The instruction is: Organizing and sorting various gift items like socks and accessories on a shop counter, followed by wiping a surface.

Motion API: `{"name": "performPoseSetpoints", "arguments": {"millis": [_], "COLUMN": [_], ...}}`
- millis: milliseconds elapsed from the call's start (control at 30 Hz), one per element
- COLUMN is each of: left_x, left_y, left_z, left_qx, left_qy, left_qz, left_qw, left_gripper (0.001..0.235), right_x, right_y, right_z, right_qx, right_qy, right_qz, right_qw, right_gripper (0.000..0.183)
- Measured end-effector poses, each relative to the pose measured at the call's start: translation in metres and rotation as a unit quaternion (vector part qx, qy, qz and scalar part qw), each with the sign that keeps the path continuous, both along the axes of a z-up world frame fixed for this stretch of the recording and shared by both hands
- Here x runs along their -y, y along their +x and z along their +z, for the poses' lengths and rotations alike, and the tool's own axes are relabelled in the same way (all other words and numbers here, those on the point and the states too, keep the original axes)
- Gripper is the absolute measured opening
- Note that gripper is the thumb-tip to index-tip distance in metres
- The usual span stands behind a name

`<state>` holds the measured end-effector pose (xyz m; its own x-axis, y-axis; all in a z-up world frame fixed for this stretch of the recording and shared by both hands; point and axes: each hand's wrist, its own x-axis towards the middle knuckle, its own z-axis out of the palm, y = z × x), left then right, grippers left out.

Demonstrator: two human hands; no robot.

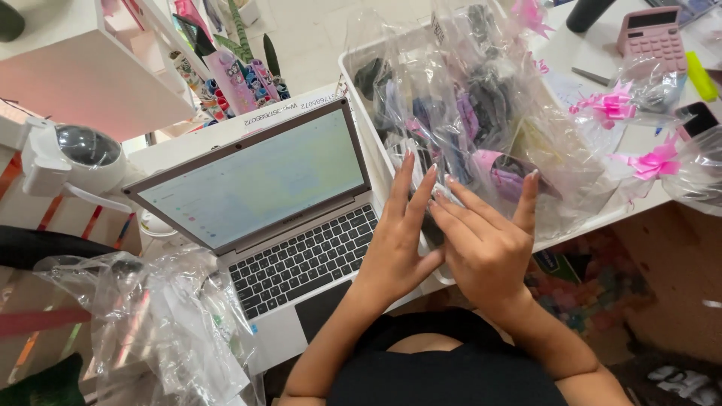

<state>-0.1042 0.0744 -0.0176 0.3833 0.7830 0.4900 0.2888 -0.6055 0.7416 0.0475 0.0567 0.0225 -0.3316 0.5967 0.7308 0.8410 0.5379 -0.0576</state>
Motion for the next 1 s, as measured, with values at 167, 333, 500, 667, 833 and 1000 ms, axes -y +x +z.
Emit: {"name": "performPoseSetpoints", "arguments": {"millis": [167, 333, 500, 667, 833, 1000], "left_x": [0.0, 0.001, 0.011, 0.024, 0.029, 0.041], "left_y": [0.016, 0.033, 0.044, 0.044, 0.031, 0.021], "left_z": [-0.02, -0.036, -0.017, -0.016, -0.027, -0.023], "left_qx": [0.103, 0.113, 0.204, 0.221, 0.356, 0.332], "left_qy": [0.084, 0.184, 0.24, 0.355, 0.3, 0.364], "left_qz": [-0.033, 0.005, -0.011, 0.082, 0.055, 0.058], "left_qw": [0.991, 0.976, 0.949, 0.905, 0.883, 0.868], "left_gripper": [0.109, 0.113, 0.08, 0.039, 0.016, 0.035], "right_x": [0.011, 0.027, 0.053, 0.072, 0.082, 0.084], "right_y": [-0.006, -0.009, -0.002, -0.001, -0.013, -0.018], "right_z": [0.038, 0.06, 0.061, 0.058, 0.015, -0.007], "right_qx": [-0.039, -0.063, -0.01, 0.003, -0.053, -0.334], "right_qy": [0.037, 0.073, 0.061, 0.042, 0.062, -0.031], "right_qz": [0.059, 0.149, 0.222, 0.29, 0.302, 0.263], "right_qw": [0.997, 0.984, 0.973, 0.956, 0.95, 0.905], "right_gripper": [0.031, 0.018, 0.021, 0.028, 0.018, 0.086]}}
